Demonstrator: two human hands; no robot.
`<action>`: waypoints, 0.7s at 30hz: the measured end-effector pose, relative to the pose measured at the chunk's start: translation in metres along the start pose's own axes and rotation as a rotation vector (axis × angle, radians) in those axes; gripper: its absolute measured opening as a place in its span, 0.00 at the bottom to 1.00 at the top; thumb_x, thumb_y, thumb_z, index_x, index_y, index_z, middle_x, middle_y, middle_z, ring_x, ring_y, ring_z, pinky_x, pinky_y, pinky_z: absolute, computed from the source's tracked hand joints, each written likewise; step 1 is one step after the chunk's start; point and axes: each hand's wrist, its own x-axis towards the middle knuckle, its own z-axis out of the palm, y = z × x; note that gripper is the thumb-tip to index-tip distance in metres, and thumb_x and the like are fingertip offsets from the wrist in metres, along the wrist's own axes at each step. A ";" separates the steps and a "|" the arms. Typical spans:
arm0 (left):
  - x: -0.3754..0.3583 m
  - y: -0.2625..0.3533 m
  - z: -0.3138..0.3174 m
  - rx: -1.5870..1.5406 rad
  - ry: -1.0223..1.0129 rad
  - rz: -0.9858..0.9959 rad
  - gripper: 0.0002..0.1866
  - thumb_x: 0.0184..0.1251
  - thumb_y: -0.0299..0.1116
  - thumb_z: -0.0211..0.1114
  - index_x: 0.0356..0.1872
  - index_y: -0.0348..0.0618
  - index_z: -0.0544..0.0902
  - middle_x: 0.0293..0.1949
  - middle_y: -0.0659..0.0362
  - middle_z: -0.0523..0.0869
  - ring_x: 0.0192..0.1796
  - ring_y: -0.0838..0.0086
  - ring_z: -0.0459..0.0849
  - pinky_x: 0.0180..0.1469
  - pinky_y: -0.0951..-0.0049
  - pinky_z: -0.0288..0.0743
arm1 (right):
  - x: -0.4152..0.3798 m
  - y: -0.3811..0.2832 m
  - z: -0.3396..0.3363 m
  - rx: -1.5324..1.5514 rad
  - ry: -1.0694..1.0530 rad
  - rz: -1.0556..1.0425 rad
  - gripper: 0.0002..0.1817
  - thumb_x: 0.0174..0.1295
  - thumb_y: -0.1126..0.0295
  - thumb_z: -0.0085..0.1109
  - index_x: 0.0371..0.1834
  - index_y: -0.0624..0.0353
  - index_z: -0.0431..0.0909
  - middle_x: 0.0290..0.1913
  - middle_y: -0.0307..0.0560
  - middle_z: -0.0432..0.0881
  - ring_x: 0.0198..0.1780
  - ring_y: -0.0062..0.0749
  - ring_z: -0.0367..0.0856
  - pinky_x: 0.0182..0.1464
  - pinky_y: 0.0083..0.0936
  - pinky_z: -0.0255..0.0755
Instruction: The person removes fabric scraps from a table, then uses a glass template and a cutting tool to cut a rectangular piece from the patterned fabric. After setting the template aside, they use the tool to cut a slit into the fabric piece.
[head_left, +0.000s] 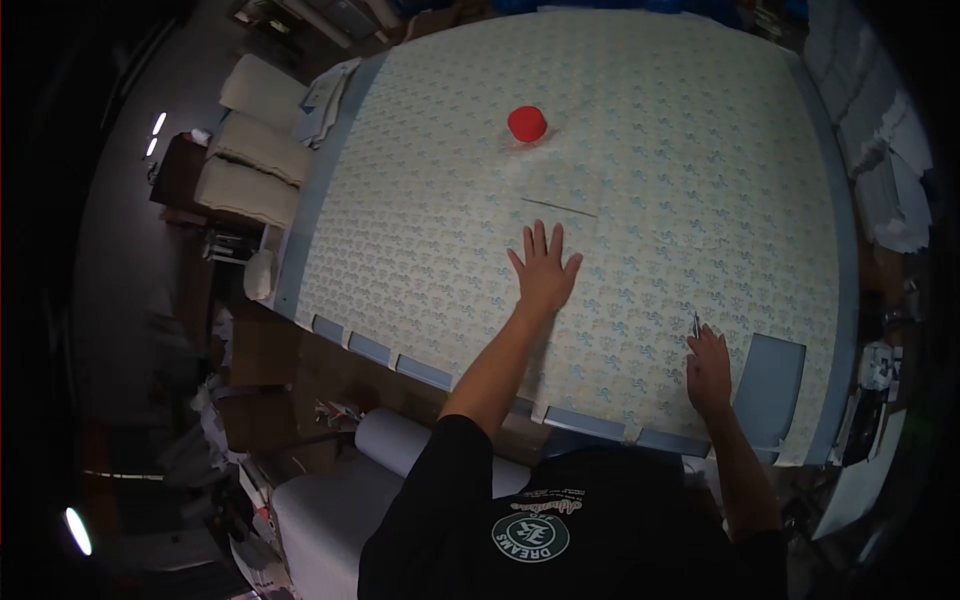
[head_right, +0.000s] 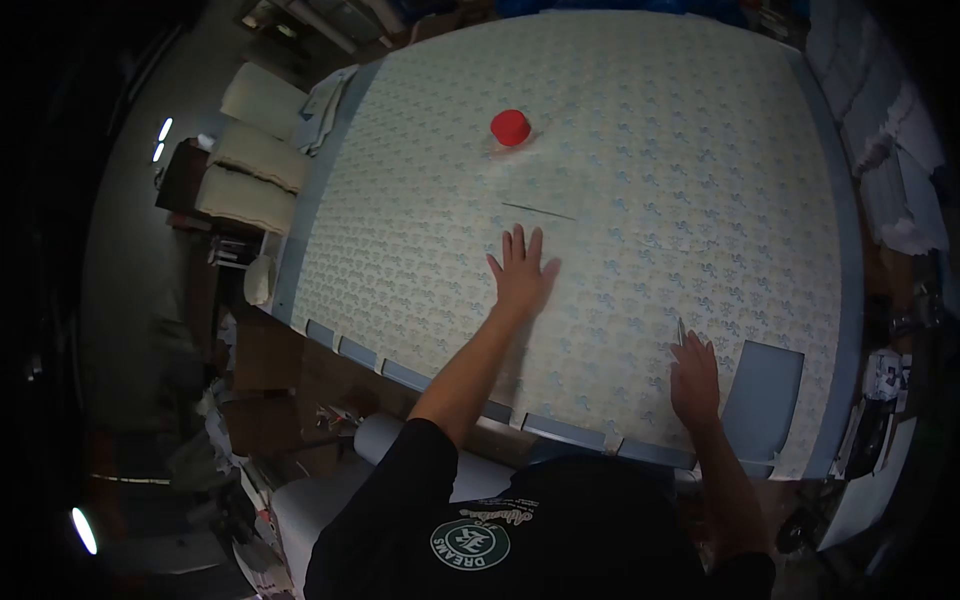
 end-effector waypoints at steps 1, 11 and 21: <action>0.018 -0.008 0.000 -0.010 0.015 0.025 0.41 0.77 0.61 0.53 0.83 0.50 0.59 0.85 0.44 0.49 0.86 0.45 0.40 0.77 0.25 0.31 | -0.003 0.009 0.007 -0.027 0.052 -0.057 0.18 0.70 0.75 0.53 0.62 0.63 0.78 0.68 0.64 0.75 0.76 0.56 0.67 0.81 0.55 0.51; 0.083 -0.025 0.000 0.010 0.066 0.077 0.41 0.75 0.63 0.56 0.82 0.53 0.62 0.84 0.46 0.51 0.86 0.48 0.44 0.76 0.21 0.30 | -0.006 0.017 0.005 -0.106 0.033 -0.103 0.22 0.61 0.77 0.58 0.60 0.57 0.76 0.71 0.59 0.76 0.75 0.55 0.71 0.79 0.58 0.56; 0.211 -0.046 -0.021 0.030 0.022 0.176 0.40 0.75 0.68 0.51 0.82 0.60 0.63 0.85 0.54 0.51 0.87 0.55 0.44 0.75 0.19 0.26 | -0.011 0.013 0.002 -0.117 0.057 -0.059 0.22 0.60 0.79 0.62 0.59 0.55 0.76 0.67 0.55 0.80 0.73 0.54 0.73 0.77 0.59 0.60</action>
